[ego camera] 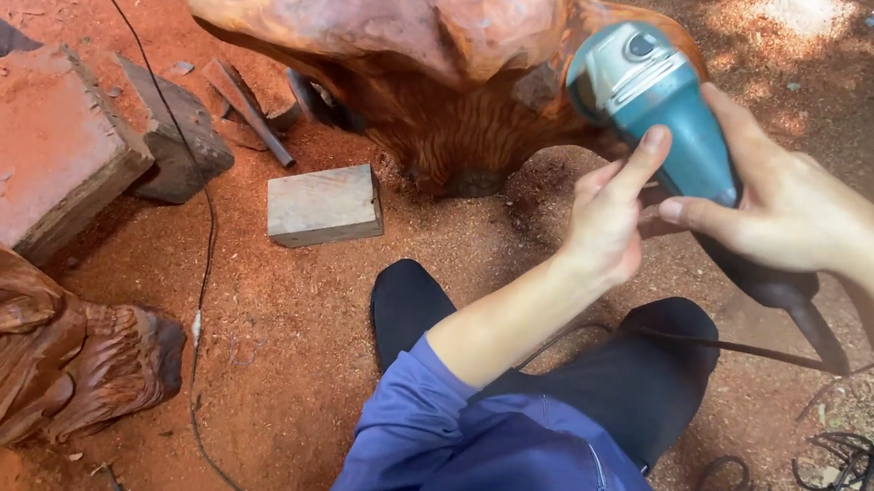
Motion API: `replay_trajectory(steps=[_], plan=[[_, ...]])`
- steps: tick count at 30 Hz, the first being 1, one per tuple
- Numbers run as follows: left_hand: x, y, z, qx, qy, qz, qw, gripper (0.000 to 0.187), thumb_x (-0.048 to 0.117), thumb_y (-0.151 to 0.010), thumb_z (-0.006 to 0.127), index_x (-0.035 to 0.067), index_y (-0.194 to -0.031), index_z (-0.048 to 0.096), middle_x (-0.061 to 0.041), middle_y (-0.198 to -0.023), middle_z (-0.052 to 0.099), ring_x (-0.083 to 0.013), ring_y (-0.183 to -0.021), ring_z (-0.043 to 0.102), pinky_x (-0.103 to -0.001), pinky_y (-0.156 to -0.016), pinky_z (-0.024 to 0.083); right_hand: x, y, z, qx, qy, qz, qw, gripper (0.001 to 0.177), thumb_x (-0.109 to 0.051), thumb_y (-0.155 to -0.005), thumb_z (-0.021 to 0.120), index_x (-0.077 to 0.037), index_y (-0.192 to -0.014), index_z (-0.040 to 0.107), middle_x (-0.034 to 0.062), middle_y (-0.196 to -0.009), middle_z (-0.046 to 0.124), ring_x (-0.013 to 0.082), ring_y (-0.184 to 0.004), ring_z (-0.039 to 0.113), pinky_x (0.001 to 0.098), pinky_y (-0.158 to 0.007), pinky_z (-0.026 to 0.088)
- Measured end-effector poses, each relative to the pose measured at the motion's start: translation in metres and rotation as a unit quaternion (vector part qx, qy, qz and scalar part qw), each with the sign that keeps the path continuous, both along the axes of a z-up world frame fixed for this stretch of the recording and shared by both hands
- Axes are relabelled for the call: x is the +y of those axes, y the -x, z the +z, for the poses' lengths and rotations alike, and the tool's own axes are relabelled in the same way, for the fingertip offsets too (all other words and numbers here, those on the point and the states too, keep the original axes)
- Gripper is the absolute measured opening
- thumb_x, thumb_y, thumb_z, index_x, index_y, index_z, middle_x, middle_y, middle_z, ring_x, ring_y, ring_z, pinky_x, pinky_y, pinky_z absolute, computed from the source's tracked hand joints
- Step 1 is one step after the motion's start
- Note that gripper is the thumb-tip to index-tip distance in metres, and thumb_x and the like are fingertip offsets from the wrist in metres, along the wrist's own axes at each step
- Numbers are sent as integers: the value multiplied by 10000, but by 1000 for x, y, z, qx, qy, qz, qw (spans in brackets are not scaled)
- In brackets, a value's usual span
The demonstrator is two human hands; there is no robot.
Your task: Using an angle grinder with a sanding disc to smooth and shape a large wooden sculpture
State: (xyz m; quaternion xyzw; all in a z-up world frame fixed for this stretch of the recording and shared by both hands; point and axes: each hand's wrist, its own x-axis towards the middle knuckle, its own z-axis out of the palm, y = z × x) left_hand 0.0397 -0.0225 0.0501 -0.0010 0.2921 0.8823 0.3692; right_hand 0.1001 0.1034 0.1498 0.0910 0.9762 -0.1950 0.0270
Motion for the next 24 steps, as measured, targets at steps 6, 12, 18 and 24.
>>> replay_trajectory(steps=[6,12,18,24], plan=[[-5,7,-5,3,-23,1,1000,653,440,-931,745,-107,-1248,582,-196,-1094,638,-271,-942,658,-376,-756,567,-13,-4,12,-53,-41,21,998,1196,-256,-728,777,-147,-1703,93,332,-1332,599,515,-1049,687,610,-675,655],[-15,8,-5,4,-11,12,1000,676,483,-904,764,-86,-1217,577,-178,-1059,653,-250,-913,676,-344,-684,578,-18,2,8,59,-71,99,991,1025,-269,-766,728,-59,-1676,305,256,-1482,573,462,-1081,683,564,-769,616],[-25,4,-12,-24,-90,26,995,498,414,-1055,664,-19,-1287,583,-135,-1130,636,-199,-956,652,-259,-665,520,-34,7,14,-78,-111,67,988,1013,-363,-802,684,-239,-1712,257,186,-1147,707,386,-889,770,544,-693,681],[-22,8,-9,3,-60,27,998,541,457,-999,722,-38,-1198,632,-138,-1082,678,-175,-873,683,-246,-638,531,-30,8,10,-1,-174,67,982,1014,-382,-794,705,-194,-1724,346,190,-1123,742,402,-843,780,528,-664,654]])
